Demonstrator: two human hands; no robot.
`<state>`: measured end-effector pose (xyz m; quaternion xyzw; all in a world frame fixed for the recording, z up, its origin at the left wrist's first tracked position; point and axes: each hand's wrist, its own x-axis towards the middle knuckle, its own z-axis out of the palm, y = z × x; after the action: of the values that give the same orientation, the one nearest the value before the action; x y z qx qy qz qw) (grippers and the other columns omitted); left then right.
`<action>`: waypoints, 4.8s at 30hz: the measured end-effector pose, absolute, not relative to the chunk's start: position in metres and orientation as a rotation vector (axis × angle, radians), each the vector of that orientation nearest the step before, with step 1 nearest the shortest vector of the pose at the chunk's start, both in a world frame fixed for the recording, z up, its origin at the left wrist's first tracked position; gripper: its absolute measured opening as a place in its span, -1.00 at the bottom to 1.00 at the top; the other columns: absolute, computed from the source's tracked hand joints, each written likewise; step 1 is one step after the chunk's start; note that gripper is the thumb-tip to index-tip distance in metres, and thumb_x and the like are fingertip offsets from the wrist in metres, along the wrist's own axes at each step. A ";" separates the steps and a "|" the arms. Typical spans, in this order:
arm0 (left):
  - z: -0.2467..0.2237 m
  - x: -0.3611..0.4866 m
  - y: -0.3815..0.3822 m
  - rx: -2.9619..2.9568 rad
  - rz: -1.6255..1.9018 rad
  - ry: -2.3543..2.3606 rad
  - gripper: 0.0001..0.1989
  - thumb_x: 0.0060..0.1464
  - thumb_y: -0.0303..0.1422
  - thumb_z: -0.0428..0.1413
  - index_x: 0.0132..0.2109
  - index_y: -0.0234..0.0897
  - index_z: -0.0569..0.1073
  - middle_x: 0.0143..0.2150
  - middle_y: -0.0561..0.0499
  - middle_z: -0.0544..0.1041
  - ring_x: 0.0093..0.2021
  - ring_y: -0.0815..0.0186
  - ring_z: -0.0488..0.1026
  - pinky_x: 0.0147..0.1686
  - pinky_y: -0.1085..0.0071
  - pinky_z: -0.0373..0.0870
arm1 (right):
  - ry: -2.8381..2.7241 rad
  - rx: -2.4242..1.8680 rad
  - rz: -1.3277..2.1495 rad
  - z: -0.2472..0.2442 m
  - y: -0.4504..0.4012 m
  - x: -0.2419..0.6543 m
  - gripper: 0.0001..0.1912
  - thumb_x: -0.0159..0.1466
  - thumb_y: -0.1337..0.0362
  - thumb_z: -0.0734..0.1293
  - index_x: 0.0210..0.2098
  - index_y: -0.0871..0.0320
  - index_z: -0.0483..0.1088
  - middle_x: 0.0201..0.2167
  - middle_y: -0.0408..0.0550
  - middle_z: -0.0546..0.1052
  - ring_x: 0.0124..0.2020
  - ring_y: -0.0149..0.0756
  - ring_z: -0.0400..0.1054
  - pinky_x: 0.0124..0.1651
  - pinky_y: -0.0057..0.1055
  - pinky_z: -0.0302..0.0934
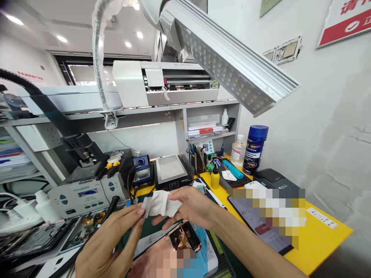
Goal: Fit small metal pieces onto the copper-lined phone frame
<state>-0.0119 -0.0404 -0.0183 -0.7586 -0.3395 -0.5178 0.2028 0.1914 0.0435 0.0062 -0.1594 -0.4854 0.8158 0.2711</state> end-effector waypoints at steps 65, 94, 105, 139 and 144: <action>-0.008 -0.022 -0.044 -2.026 -1.292 -0.922 -0.63 0.03 -0.68 0.23 0.00 -0.36 0.51 -0.16 -0.11 0.68 -0.14 0.26 0.60 -0.07 0.38 0.50 | -1.329 -0.669 2.245 0.011 0.028 0.172 -0.74 0.25 0.23 0.38 -0.25 0.38 0.49 -0.31 0.19 0.60 -0.35 -0.14 0.57 -0.26 -0.27 0.43; -0.029 -0.020 -0.036 -2.124 -1.006 -0.868 -0.57 0.11 -0.61 0.15 0.14 -0.41 0.47 0.07 -0.13 0.59 0.19 0.04 0.41 0.11 0.23 0.36 | -1.401 -0.582 1.950 0.002 0.032 0.180 -0.75 0.13 0.22 0.51 -0.37 0.32 0.54 -0.48 -0.03 0.52 -0.45 -0.34 0.44 -0.32 -0.38 0.35; -0.006 0.008 -0.048 -2.333 -2.000 -2.281 -0.65 0.16 -0.06 0.11 -0.39 -0.24 0.48 -0.49 0.09 0.43 -0.46 0.37 0.29 -0.45 0.50 0.23 | -1.622 -0.720 1.692 -0.004 0.029 0.176 -0.78 0.14 0.20 0.49 -0.37 0.25 0.50 -0.52 -0.10 0.54 -0.51 -0.40 0.40 -0.36 -0.44 0.30; 0.004 -0.006 -0.047 -2.708 -1.723 -2.340 -0.61 0.19 -0.02 0.06 -0.35 -0.26 0.47 -0.54 0.14 0.31 -0.56 0.44 0.16 -0.58 0.52 0.05 | -2.100 -0.832 1.678 0.016 0.033 0.193 -0.58 0.21 -0.04 0.40 -0.35 0.25 0.57 -0.53 -0.10 0.51 -0.50 -0.36 0.38 -0.36 -0.44 0.28; 0.004 -0.006 -0.047 -2.601 -1.820 -2.396 -0.60 0.17 -0.01 0.07 -0.36 -0.27 0.48 -0.55 0.15 0.30 -0.59 0.45 0.12 -0.60 0.52 0.02 | -2.137 -0.870 1.592 0.014 0.025 0.181 -0.63 0.20 0.00 0.42 -0.37 0.24 0.53 -0.52 -0.08 0.52 -0.46 -0.32 0.43 -0.45 -0.51 0.22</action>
<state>-0.0060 -0.0470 0.0037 -0.5976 -0.5507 -0.4183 -0.4058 0.1814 0.0250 0.0138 -0.3058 -0.7514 0.5599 0.1685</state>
